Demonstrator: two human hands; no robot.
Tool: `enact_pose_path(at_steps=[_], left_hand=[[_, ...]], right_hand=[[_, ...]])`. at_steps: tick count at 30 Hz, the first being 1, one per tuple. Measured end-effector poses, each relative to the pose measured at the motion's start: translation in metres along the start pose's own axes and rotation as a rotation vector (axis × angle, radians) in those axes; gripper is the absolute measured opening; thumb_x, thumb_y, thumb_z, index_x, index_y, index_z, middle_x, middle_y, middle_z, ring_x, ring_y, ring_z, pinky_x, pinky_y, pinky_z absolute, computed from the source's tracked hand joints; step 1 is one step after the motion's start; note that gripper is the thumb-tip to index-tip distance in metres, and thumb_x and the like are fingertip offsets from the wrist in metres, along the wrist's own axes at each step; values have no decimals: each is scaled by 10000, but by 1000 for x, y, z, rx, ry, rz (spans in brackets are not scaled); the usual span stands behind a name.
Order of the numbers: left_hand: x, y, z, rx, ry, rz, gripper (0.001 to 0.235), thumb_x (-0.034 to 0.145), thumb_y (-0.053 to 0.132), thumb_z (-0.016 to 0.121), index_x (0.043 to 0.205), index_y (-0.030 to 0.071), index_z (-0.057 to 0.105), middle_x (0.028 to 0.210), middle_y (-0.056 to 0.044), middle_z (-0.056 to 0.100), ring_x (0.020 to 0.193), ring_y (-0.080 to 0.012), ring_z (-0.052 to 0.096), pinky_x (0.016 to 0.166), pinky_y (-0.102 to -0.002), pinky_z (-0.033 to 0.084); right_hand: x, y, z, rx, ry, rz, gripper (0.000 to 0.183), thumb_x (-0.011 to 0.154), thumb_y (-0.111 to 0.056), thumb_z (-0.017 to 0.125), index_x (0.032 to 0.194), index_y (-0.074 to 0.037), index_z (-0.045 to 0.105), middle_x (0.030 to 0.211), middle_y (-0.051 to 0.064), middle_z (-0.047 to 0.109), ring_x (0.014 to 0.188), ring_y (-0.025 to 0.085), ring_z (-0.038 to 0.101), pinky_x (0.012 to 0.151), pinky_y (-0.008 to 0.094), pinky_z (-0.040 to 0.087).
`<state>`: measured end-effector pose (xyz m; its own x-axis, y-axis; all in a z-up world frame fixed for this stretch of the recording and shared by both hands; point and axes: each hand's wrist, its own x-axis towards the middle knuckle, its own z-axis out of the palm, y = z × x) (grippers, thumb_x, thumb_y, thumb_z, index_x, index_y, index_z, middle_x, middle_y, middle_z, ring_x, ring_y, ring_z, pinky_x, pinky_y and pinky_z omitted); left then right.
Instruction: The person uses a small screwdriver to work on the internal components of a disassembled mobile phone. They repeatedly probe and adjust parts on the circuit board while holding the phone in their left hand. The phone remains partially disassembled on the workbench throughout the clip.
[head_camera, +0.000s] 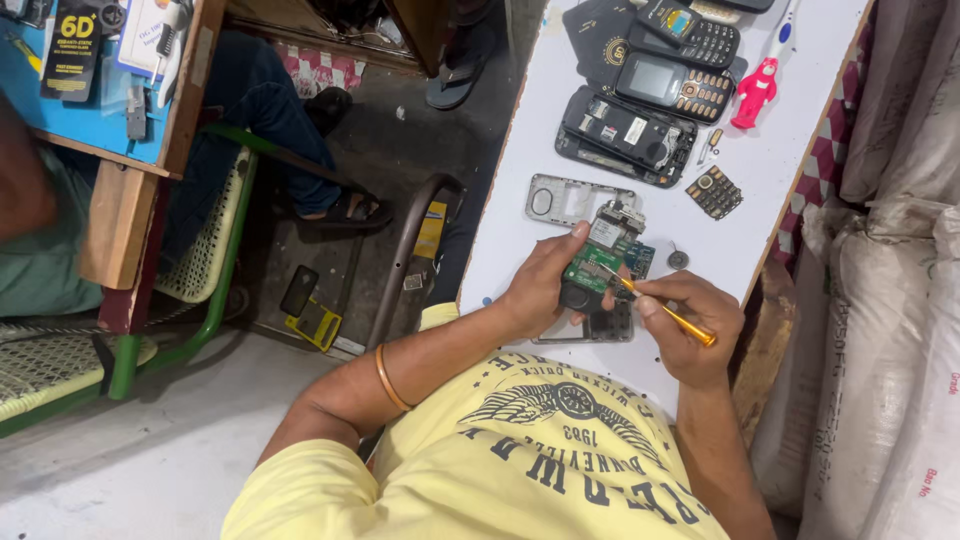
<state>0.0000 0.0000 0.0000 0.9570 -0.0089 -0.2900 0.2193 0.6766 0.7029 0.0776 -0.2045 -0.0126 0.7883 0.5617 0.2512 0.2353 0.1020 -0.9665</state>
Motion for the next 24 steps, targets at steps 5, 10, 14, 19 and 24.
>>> enact_pose_path(at_steps=[5,10,14,19,24], left_hand=[[1,1,0,61,20,43,670,1107,543,379,1094,-43,703,768,-120,705,536,-133,569,441,-258,448],[-1,-3,1,108,-10,6,641,1106,525,401,1069,-45,691,748,-114,689,526,-130,562,432,-252,436],[0,-1,2,102,-21,17,638,1106,524,403,1073,-44,691,749,-119,694,530,-129,566,431,-251,435],[0,3,0,96,10,39,646,1099,534,410,1086,-46,697,749,-119,704,515,-122,568,422,-243,440],[0,4,2,60,54,13,630,1082,526,421,1088,-42,693,793,-123,719,587,-133,638,416,-247,446]], right_hand=[[2,1,3,144,86,60,136,957,29,691,1084,70,718,901,104,696,724,95,633,626,213,497],[0,0,1,85,-22,45,157,918,44,689,1068,81,719,881,121,710,703,102,644,619,213,496],[0,2,-2,49,-31,48,163,895,60,690,1053,92,718,867,128,697,709,108,625,637,210,471],[-2,10,-6,186,-5,69,157,915,72,674,1069,96,702,900,124,690,756,116,651,673,222,518],[-3,14,-8,221,-8,50,145,910,72,678,1053,91,698,896,126,683,753,118,642,679,222,517]])
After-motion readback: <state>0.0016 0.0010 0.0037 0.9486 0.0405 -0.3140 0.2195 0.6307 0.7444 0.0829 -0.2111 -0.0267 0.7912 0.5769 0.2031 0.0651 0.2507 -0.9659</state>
